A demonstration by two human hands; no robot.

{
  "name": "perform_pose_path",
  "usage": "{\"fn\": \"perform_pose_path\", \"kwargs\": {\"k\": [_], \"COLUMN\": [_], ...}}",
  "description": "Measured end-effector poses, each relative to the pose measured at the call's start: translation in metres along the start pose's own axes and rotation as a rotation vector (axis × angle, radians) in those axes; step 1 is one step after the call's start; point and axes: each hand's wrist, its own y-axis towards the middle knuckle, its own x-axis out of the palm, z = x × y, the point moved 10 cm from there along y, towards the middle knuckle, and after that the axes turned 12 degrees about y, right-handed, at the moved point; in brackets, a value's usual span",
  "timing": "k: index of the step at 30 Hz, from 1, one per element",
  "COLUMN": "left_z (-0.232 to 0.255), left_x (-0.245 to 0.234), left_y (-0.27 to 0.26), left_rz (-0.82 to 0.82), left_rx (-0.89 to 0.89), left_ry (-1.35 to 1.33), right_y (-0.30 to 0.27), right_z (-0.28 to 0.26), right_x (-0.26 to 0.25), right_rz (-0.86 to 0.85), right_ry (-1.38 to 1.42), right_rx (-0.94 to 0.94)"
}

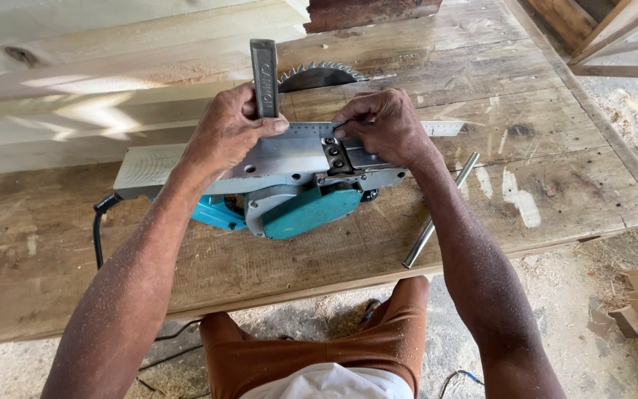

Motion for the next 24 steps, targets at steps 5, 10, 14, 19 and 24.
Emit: {"fn": "perform_pose_path", "kwargs": {"k": [5, 10, 14, 19, 24], "left_z": [-0.004, -0.006, -0.008, -0.007, -0.006], "left_x": [-0.010, -0.024, -0.026, -0.025, -0.023], "left_y": [-0.004, -0.007, -0.012, -0.008, -0.008], "left_rz": [0.026, 0.037, 0.053, 0.056, 0.073], "left_rx": [-0.119, -0.092, -0.017, 0.019, 0.058], "left_ry": [-0.066, -0.019, -0.069, -0.103, -0.086], "right_y": [0.007, -0.021, -0.064, -0.102, -0.104], "right_z": [-0.005, -0.041, -0.028, -0.047, -0.050], "right_x": [0.009, -0.012, -0.029, 0.003, 0.015], "right_rz": [-0.019, 0.177, 0.316, 0.175, 0.151], "right_ry": [0.001, -0.271, -0.105, -0.090, -0.157], "right_rx": [-0.049, -0.445, -0.267, -0.357, -0.300]}}
